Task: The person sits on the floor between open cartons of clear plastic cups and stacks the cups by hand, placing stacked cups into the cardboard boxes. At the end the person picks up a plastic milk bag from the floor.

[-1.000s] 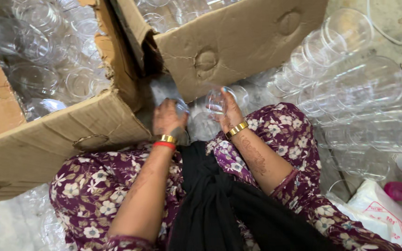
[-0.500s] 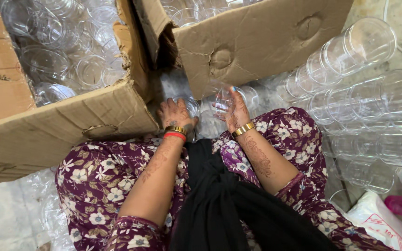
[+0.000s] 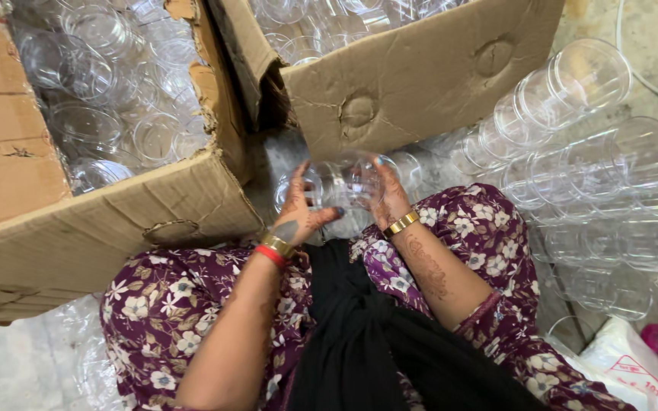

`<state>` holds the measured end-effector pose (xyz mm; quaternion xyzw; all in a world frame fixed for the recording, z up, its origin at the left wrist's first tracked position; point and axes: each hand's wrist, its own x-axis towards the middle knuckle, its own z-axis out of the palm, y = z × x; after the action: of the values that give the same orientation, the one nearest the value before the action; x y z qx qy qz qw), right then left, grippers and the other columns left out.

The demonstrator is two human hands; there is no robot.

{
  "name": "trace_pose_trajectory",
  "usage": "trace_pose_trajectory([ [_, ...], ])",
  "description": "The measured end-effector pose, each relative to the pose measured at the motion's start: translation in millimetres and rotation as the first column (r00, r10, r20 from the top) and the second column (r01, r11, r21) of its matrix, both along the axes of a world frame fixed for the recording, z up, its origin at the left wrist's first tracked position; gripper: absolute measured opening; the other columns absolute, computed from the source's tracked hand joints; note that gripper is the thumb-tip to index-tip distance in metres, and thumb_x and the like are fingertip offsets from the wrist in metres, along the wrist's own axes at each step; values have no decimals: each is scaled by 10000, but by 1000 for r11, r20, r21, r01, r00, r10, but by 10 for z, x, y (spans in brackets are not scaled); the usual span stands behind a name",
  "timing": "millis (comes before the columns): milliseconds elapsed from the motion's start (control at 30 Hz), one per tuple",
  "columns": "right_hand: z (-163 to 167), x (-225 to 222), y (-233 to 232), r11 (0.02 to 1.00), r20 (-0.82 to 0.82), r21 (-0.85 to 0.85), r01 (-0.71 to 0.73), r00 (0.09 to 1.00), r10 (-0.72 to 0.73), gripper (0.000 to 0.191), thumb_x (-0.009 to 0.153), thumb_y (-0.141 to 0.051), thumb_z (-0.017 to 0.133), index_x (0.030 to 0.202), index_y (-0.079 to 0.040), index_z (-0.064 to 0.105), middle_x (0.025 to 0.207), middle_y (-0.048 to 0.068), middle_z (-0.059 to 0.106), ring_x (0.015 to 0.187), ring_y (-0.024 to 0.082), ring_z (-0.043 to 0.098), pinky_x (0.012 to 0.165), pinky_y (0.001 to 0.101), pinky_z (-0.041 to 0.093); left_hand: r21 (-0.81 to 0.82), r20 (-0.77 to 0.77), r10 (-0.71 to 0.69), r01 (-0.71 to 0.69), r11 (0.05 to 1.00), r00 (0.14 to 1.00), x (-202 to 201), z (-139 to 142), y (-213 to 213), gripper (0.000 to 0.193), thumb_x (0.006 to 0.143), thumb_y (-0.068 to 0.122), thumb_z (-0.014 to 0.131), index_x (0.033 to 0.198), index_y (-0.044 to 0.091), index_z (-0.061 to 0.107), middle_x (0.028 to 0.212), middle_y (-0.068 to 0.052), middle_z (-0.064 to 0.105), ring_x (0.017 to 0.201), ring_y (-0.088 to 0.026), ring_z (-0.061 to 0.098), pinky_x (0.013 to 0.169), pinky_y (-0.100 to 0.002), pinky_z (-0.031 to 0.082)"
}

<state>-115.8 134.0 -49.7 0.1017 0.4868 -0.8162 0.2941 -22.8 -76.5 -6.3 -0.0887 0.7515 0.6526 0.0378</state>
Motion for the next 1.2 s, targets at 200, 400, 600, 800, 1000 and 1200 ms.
trace_pose_trajectory([
  [200,221,79,-75,997,-182,-26,-74,981,68,693,912,-485,703,1504,-189,496,1280,82,605,1156,231,580,970,445,515,-172,-77,-73,58,983,994,-101,-170,75,1294,638,442,958,1652,192,194,1451,-269,465,1320,-404,553,1083,-506,492],
  [400,399,89,-66,990,-231,40,-137,962,142,662,927,-431,693,1507,-187,488,1344,49,575,1186,175,564,942,385,529,136,-50,-30,36,990,998,-110,-66,96,1267,579,406,948,1599,175,232,1510,-223,392,1324,-391,555,1003,-493,567],
  [600,507,71,-112,985,-247,32,-168,954,171,650,920,-424,692,1491,-183,494,1344,36,562,1165,175,579,911,394,550,150,-48,-15,22,988,999,-118,41,79,1270,571,401,953,1600,167,246,1511,-204,421,1322,-397,568,1001,-494,575],
  [800,491,69,-99,986,-245,35,-162,955,166,658,922,-428,700,1493,-175,494,1290,32,565,1140,170,582,905,386,567,68,-32,-1,3,998,1000,-120,29,82,1245,579,393,955,1599,170,277,1510,-215,416,1300,-394,589,998,-493,577],
  [1000,399,58,-104,986,-333,87,-144,928,165,690,927,-391,718,1533,-167,475,1260,25,587,1087,135,588,826,306,505,352,56,19,-37,935,998,-126,-103,56,1160,636,311,911,1591,171,267,1478,-217,479,1260,-373,624,959,-478,587],
  [1200,353,62,-86,985,-496,89,-148,851,173,714,981,-356,735,1595,-110,464,1381,54,557,1192,124,546,1015,262,471,597,165,-24,-81,798,986,-155,-381,33,1081,709,316,867,1570,187,227,1450,-205,504,1185,-371,655,918,-487,586],
])
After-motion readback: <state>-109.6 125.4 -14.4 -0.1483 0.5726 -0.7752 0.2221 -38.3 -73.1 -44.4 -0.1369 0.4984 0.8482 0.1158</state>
